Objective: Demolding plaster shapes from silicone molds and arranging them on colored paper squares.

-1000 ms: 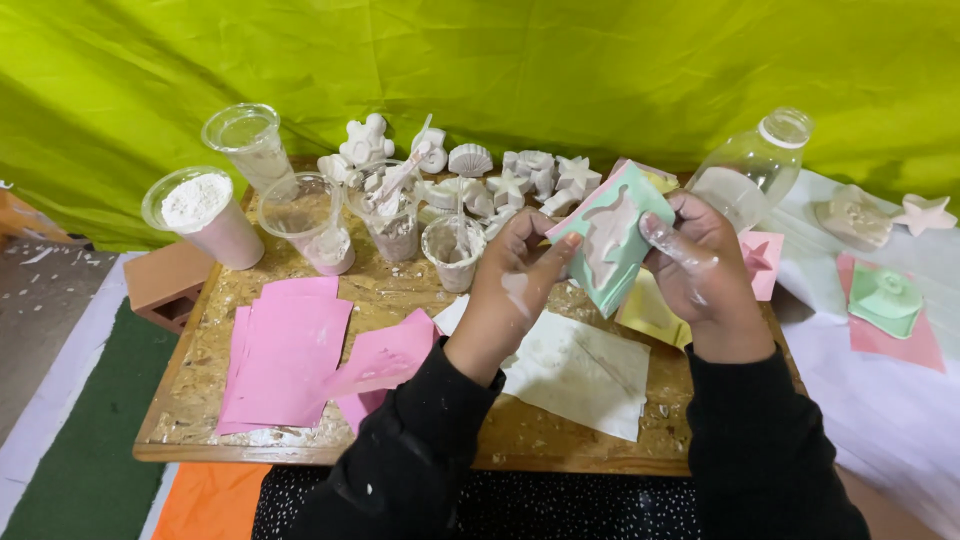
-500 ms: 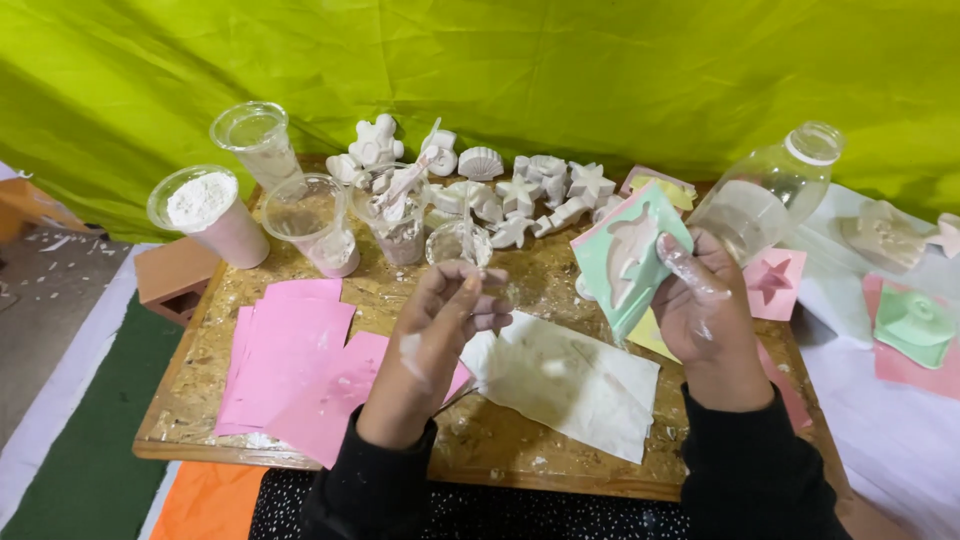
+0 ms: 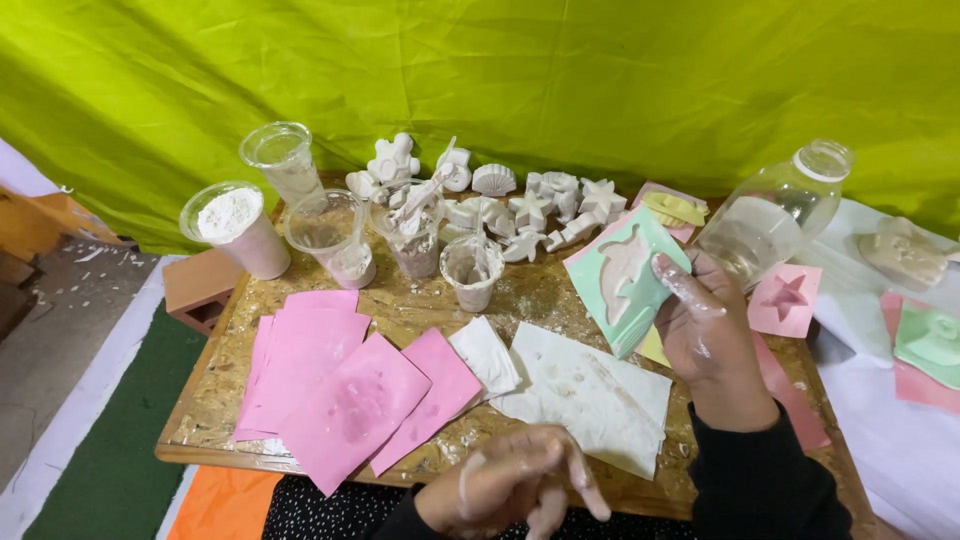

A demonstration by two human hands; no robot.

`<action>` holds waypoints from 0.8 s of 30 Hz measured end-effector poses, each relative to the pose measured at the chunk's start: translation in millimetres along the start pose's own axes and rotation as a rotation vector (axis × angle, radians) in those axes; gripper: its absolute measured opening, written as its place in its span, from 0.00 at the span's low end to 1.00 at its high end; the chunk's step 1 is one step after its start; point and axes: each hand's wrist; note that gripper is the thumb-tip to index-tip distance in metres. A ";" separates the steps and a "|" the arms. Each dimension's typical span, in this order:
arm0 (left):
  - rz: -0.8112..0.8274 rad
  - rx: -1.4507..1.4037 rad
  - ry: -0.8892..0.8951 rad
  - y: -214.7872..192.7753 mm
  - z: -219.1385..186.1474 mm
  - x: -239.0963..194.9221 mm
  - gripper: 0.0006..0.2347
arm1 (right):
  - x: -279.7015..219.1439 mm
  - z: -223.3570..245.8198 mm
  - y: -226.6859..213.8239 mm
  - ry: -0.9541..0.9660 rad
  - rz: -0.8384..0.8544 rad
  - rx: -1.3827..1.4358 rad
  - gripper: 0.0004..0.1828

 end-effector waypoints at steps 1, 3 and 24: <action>0.000 -0.001 0.002 10.2 -13.4 -5.6 0.14 | 0.0 1.3 1.6 0.001 0.002 -0.002 0.02; -0.024 0.356 -0.189 31.0 -39.7 -18.1 0.12 | -1.5 2.6 4.5 0.004 -0.032 0.024 0.05; -0.427 0.892 0.624 -19.9 -105.7 109.1 0.11 | -10.4 5.6 34.1 -0.261 -0.080 -0.067 0.08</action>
Point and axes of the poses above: each hand's wrist, its own x-axis towards the middle knuckle, its own y-axis out of the palm, z = x × y, and after that the axes turned 1 degree about x, right-handed
